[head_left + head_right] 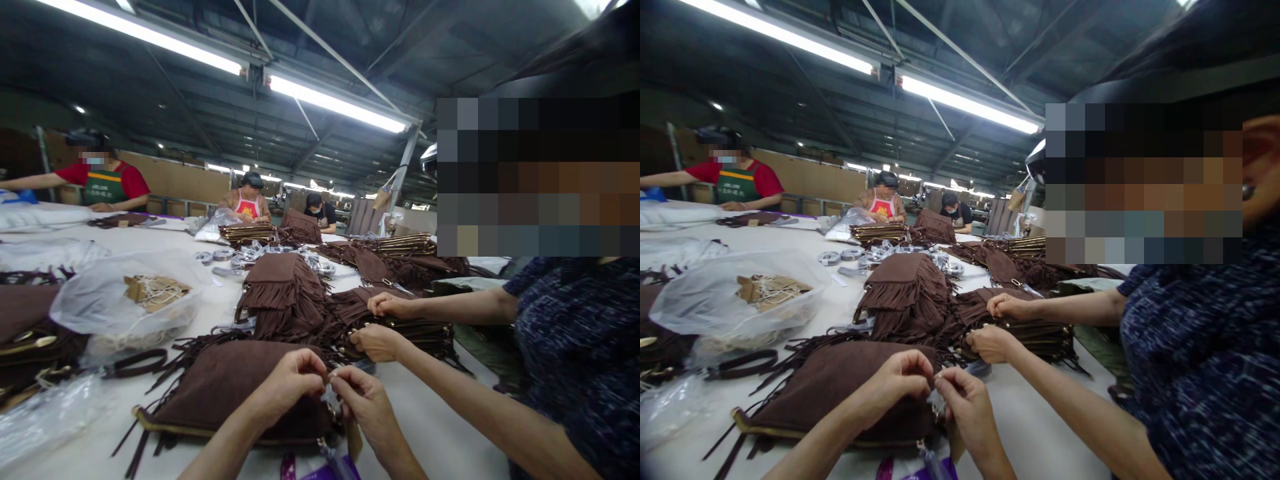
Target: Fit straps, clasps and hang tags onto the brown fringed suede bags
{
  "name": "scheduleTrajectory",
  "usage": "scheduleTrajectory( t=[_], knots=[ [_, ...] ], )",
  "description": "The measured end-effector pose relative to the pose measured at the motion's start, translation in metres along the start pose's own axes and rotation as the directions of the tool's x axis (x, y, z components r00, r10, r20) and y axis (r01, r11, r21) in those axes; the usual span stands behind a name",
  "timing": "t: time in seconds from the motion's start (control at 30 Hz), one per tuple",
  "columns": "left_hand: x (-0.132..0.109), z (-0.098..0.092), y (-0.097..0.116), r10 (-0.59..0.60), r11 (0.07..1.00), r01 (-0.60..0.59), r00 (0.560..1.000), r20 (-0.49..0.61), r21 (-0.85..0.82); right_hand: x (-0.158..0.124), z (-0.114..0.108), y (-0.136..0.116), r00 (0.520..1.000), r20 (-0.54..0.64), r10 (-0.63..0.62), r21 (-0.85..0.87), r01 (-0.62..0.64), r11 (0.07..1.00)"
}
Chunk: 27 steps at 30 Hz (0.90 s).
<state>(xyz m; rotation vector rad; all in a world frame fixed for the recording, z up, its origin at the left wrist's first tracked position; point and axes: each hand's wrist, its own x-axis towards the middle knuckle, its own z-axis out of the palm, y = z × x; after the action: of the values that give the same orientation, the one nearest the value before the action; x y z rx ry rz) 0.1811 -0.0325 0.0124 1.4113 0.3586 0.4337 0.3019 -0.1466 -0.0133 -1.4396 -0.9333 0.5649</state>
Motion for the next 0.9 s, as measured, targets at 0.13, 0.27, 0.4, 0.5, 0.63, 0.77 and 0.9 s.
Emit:
scheduleTrajectory(
  t=[0.13, 0.27, 0.4, 0.5, 0.63, 0.77, 0.9],
  knots=[
    [0.003, 0.004, -0.019, -0.037, 0.985, 0.025, 0.997, 0.065, 0.169, -0.001, -0.003, 0.007, 0.998, -0.068, -0.007, 0.02, 0.009, 1.0],
    [0.005, 0.011, -0.026, -0.006, 0.984, 0.004, 1.0, 0.016, 0.175, -0.003, -0.001, 0.007, 0.993, -0.088, -0.084, -0.052, 0.079, 0.996],
    [0.005, 0.011, -0.025, 0.022, 0.982, -0.02, 1.0, -0.005, 0.189, -0.002, -0.002, 0.008, 0.984, -0.093, -0.155, -0.13, 0.142, 0.981],
    [0.005, 0.01, -0.023, 0.027, 0.98, -0.021, 0.999, -0.024, 0.198, -0.002, -0.002, 0.011, 0.984, -0.107, -0.144, -0.139, 0.128, 0.982],
    [0.004, 0.011, -0.019, 0.025, 0.979, -0.017, 0.999, -0.039, 0.204, -0.003, -0.002, 0.012, 0.989, -0.122, -0.09, -0.06, 0.083, 0.995],
    [0.002, 0.012, -0.016, 0.009, 0.979, -0.003, 1.0, -0.025, 0.205, -0.002, 0.0, 0.012, 0.987, -0.134, -0.089, -0.026, 0.086, 0.996],
    [0.001, 0.011, -0.017, -0.008, 0.981, 0.009, 1.0, -0.009, 0.194, -0.002, 0.002, 0.011, 0.985, -0.145, -0.094, -0.03, 0.091, 0.995]
  ],
)
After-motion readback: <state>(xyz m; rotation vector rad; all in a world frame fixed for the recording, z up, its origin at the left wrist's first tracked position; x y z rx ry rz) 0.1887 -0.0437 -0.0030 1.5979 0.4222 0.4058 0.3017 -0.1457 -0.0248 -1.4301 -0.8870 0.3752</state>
